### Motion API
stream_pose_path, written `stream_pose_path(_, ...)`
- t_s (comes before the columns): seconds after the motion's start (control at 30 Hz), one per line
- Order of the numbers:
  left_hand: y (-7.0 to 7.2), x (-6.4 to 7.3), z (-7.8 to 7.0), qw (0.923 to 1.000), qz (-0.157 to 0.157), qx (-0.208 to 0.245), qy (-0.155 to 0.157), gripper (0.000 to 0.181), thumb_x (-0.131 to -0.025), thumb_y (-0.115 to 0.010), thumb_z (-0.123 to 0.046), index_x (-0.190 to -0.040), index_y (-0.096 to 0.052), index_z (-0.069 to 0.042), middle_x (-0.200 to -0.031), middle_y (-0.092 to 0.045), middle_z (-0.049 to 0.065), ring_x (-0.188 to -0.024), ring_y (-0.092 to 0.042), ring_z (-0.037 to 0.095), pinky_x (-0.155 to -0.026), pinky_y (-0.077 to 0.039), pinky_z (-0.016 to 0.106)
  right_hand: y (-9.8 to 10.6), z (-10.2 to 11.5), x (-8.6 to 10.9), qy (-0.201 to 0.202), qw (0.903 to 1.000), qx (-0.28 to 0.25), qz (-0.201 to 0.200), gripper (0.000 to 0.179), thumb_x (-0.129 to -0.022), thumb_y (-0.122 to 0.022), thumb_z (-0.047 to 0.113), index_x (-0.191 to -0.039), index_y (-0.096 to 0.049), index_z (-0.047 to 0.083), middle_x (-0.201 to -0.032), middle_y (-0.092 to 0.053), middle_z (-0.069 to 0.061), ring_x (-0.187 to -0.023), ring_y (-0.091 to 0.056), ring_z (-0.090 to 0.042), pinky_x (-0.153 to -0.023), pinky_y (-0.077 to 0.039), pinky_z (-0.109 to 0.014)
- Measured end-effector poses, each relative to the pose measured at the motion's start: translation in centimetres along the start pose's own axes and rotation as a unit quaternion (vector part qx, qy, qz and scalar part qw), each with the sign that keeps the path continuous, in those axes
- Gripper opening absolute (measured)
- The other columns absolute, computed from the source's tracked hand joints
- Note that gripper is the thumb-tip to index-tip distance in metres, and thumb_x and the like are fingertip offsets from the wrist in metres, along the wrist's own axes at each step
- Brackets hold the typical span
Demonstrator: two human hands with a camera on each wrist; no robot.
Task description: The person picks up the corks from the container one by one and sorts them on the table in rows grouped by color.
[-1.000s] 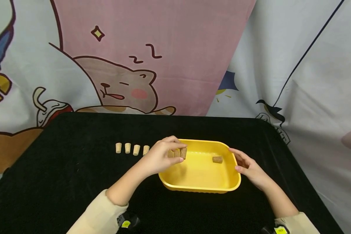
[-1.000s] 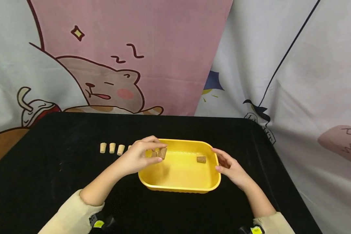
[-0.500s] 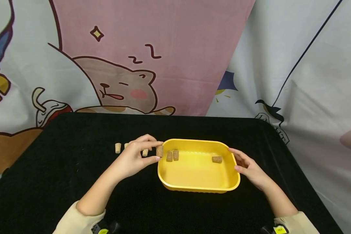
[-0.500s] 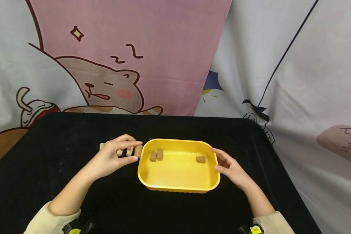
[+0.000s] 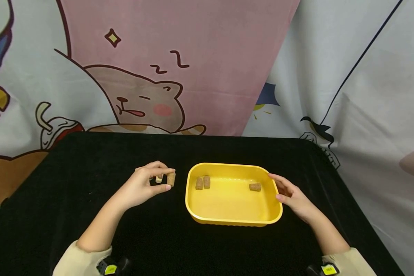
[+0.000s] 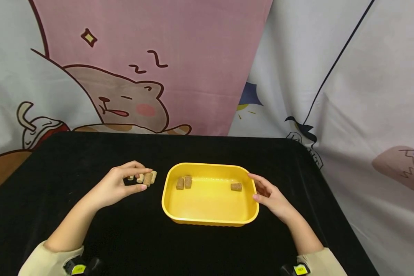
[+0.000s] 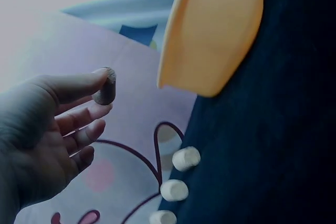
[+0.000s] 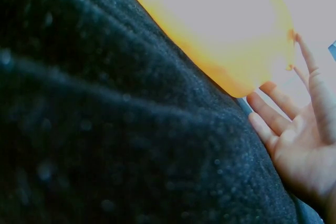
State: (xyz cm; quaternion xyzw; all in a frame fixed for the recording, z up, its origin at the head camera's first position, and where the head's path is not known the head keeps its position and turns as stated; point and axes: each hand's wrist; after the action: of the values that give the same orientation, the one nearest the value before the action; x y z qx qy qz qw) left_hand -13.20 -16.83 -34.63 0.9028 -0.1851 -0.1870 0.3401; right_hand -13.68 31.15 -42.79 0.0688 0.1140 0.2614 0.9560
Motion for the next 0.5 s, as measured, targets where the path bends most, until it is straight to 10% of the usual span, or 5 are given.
stream_pose_path(0.2,-0.3,-0.2,2.1,0.9995,0.030,0.008,0.005,0.043,-0.079,-0.078,-0.016,-0.120,-0.066,-0.010,-0.106,-0.060,-0.004,-0.092,-0.054,0.027,-0.084,-0.028,0.049,0.1,0.0,0.0,0.006,1.0000,-0.003,0.002,0.057,-0.096,-0.050,0.003,-0.148,-0.026,0.000,-0.145,-0.042,-0.002,-0.121,-0.051,-0.017,-0.089,-0.049,-0.036)
stream_pose_path(0.5,-1.1,0.1,4.6,0.9964,0.077,0.023,0.026,0.040,-0.079,-0.077,-0.018,-0.117,-0.068,-0.010,-0.116,-0.058,0.005,-0.099,-0.053,0.024,-0.080,-0.048,0.044,0.0,0.2,0.0,0.000,1.0000,-0.005,0.000,0.057,-0.096,-0.049,0.002,-0.148,-0.026,0.001,-0.146,-0.040,-0.007,-0.120,-0.052,-0.019,-0.088,-0.050,-0.037)
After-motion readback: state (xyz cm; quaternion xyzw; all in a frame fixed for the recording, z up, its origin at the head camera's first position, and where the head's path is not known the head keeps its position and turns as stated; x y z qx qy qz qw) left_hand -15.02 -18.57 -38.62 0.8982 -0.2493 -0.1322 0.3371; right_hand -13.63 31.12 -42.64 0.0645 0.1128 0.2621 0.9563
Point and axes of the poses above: each hand's wrist, its own x-axis away from the middle knuckle, its own y-axis out of the back of the hand, z = x × y
